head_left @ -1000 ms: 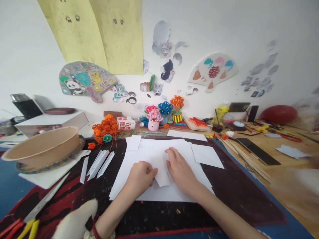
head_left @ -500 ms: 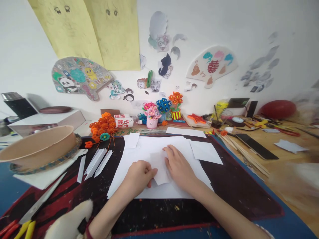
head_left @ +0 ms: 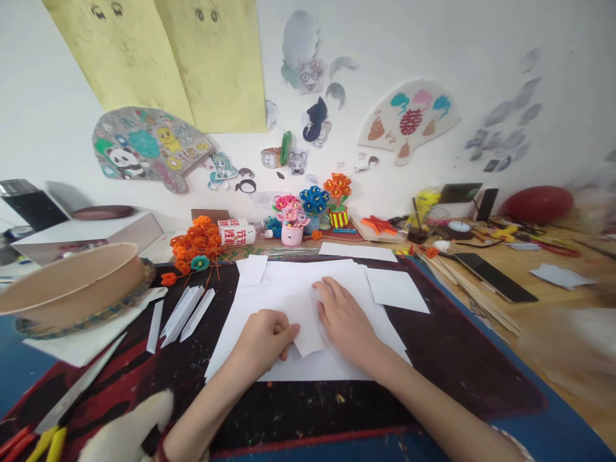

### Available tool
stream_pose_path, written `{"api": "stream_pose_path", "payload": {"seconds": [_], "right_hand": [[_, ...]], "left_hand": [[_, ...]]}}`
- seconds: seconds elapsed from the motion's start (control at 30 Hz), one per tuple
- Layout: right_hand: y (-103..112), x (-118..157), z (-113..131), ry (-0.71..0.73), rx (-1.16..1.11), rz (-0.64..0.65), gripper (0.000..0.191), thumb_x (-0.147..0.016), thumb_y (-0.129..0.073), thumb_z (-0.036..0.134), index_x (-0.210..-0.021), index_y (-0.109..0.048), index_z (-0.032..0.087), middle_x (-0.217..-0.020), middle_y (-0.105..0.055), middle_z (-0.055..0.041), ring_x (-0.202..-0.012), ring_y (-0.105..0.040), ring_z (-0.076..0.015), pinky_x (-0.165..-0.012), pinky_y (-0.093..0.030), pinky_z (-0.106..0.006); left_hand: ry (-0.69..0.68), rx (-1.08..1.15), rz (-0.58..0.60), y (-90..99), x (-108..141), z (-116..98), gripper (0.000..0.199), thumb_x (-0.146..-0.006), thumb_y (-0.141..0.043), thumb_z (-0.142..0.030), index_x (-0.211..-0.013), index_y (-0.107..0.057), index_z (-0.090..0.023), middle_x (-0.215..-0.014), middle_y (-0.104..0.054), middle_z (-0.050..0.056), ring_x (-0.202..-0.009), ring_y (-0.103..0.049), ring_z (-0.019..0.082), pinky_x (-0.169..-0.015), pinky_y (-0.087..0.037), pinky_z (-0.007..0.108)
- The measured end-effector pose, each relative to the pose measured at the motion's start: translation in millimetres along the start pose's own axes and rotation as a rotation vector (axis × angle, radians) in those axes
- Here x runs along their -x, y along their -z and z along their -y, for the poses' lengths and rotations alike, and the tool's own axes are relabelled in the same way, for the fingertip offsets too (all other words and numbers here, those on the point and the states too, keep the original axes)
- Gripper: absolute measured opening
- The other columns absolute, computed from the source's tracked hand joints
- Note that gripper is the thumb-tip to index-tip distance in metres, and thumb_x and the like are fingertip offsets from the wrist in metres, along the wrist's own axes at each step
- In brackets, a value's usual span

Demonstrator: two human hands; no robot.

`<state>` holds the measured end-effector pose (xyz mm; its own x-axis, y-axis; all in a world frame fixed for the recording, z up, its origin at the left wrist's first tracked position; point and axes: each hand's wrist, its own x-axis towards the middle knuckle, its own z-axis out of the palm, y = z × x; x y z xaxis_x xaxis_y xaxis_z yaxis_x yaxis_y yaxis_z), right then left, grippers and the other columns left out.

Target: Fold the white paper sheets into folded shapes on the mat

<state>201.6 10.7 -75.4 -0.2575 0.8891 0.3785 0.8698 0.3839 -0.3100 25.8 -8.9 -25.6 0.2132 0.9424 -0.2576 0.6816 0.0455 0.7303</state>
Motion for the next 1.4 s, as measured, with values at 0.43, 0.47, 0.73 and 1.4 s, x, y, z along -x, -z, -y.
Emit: {"api": "stream_pose_path", "payload": {"seconds": [0.43, 0.47, 0.73, 1.4], "right_hand": [[13, -5, -8, -0.113, -0.460, -0.029, 0.034, -0.086, -0.050, 0.024, -0.119, -0.050, 0.022, -0.121, -0.056, -0.0093, -0.117, -0.052, -0.0233, -0.101, -0.041, -0.044], [14, -7, -10, -0.148, -0.515, -0.037, 0.037, -0.084, -0.053, 0.027, -0.120, -0.050, 0.022, -0.121, -0.057, -0.0096, -0.117, -0.052, -0.0234, -0.101, -0.040, -0.044], [29, -9, -16, -0.418, -1.014, 0.023, 0.068, -0.070, -0.072, 0.038, -0.130, -0.042, 0.023, -0.126, -0.055, -0.0153, -0.111, -0.058, -0.0272, -0.087, -0.050, -0.043], [69, -7, -1, 0.025, -0.897, 0.536, 0.037, -0.078, -0.065, 0.040, -0.054, -0.050, 0.017, -0.053, -0.048, 0.0050, -0.053, -0.042, -0.0094, -0.050, -0.031, -0.022]], "left_hand": [[-0.190, 0.025, -0.078, 0.1, 1, 1, 0.027, -0.081, -0.046, -0.036, -0.059, -0.047, -0.021, -0.049, -0.056, -0.003, -0.048, -0.050, 0.014, -0.053, -0.037, 0.024], [-0.214, 0.033, -0.098, 1.3, 1, 1, 0.027, -0.082, -0.046, -0.036, -0.060, -0.048, -0.021, -0.051, -0.056, -0.002, -0.051, -0.051, 0.014, -0.055, -0.038, 0.024], [-0.270, 0.090, -0.303, 13.2, 3, -2, 0.030, -0.085, -0.046, -0.039, -0.061, -0.046, -0.020, -0.054, -0.050, -0.004, -0.050, -0.044, 0.011, -0.052, -0.033, 0.022], [-0.566, -0.040, -0.375, 27.9, 32, -34, 0.037, -0.070, -0.071, -0.038, -0.103, -0.064, -0.024, -0.105, -0.068, 0.005, -0.094, -0.058, 0.024, -0.082, -0.043, 0.033]]}}
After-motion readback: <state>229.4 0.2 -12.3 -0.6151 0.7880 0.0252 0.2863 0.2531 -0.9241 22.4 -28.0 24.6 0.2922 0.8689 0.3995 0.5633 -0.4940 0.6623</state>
